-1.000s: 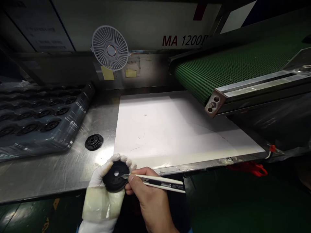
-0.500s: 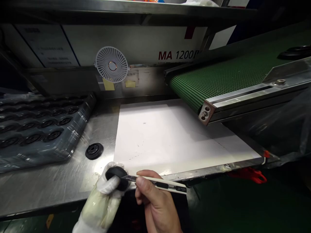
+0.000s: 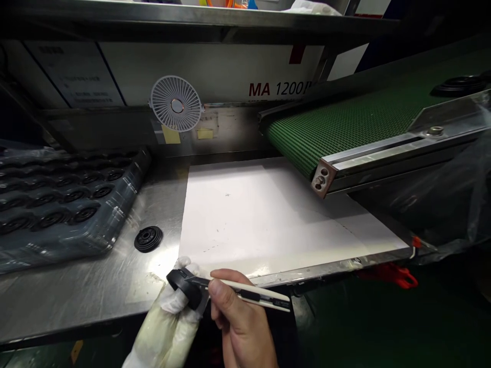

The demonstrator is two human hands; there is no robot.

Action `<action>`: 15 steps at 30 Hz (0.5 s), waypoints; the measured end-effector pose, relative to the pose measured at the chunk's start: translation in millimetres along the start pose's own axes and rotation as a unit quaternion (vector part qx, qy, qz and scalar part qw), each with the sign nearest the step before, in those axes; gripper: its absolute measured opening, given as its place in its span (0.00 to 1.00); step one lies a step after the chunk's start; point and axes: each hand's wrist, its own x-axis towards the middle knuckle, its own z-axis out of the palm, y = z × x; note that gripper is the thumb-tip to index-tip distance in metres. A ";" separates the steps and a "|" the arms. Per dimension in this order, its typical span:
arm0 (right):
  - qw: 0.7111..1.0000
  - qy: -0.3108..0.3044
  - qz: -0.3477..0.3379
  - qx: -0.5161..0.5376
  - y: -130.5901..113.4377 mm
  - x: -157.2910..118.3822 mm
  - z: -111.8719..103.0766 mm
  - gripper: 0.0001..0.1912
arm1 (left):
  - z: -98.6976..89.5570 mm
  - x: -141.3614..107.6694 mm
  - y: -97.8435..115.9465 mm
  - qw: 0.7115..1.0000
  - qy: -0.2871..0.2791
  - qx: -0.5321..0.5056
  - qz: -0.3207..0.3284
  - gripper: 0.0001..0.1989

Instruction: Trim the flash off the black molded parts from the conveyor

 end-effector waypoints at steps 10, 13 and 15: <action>0.999 0.009 -0.032 -0.021 7.6 -3.8 3.9 0.16 | -20.7 4.7 -7.3 0.995 0.095 0.025 0.016 0.27; 0.999 0.003 -0.031 -0.028 8.8 -4.6 4.1 0.16 | -20.5 5.5 -7.2 0.996 0.090 0.025 0.002 0.26; 0.999 0.005 -0.036 -0.030 8.4 -5.0 4.8 0.17 | -18.8 4.1 -6.5 0.996 0.088 0.025 -0.003 0.27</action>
